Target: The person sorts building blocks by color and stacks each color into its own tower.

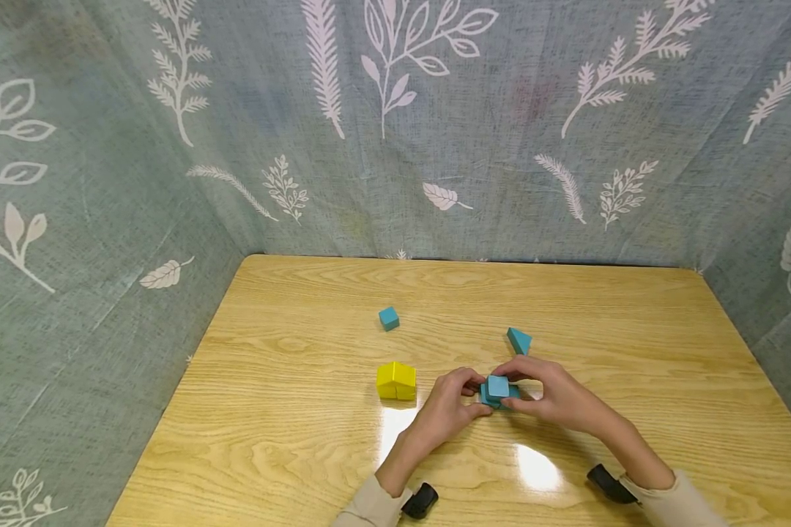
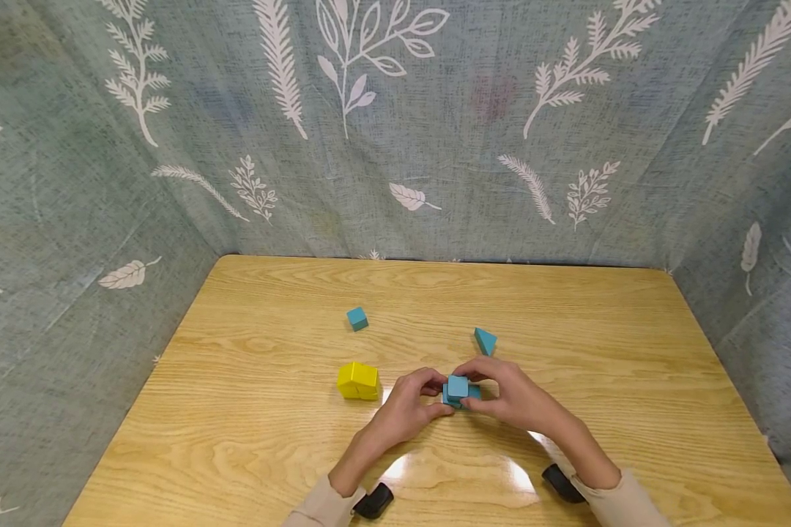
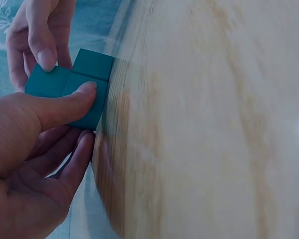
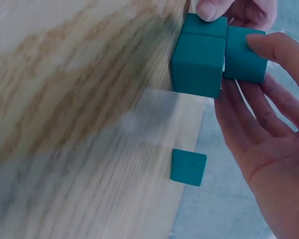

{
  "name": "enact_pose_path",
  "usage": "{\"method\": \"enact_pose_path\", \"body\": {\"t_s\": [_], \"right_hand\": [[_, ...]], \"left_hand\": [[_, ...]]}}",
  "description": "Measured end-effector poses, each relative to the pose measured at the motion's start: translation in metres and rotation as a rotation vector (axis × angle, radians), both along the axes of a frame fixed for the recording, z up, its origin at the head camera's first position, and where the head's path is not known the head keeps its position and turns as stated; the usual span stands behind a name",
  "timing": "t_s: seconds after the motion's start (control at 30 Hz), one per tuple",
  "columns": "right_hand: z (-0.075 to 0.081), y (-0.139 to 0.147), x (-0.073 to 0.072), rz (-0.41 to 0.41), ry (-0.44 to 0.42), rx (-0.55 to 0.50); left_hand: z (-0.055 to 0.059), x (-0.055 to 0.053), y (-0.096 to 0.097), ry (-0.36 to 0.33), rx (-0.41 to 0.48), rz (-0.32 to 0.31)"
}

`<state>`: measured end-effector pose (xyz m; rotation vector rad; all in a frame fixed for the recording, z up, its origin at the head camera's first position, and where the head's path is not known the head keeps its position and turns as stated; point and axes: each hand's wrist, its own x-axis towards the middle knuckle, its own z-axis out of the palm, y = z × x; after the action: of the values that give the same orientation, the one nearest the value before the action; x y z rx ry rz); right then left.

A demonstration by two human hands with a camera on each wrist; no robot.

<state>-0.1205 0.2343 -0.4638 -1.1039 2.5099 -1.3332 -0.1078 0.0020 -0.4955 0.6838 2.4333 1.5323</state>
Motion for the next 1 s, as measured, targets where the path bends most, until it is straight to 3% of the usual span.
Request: {"method": "enact_pose_path", "body": {"t_s": [0.57, 1.0], "right_hand": [[-0.0027, -0.0018, 0.0004, 0.033, 0.002, -0.009], [-0.0044, -0.0014, 0.0018, 0.018, 0.002, 0.001]], "left_hand": [[0.0011, 0.0009, 0.0007, 0.012, -0.010, 0.005], [0.0048, 0.0019, -0.0011, 0.056, -0.025, -0.028]]}}
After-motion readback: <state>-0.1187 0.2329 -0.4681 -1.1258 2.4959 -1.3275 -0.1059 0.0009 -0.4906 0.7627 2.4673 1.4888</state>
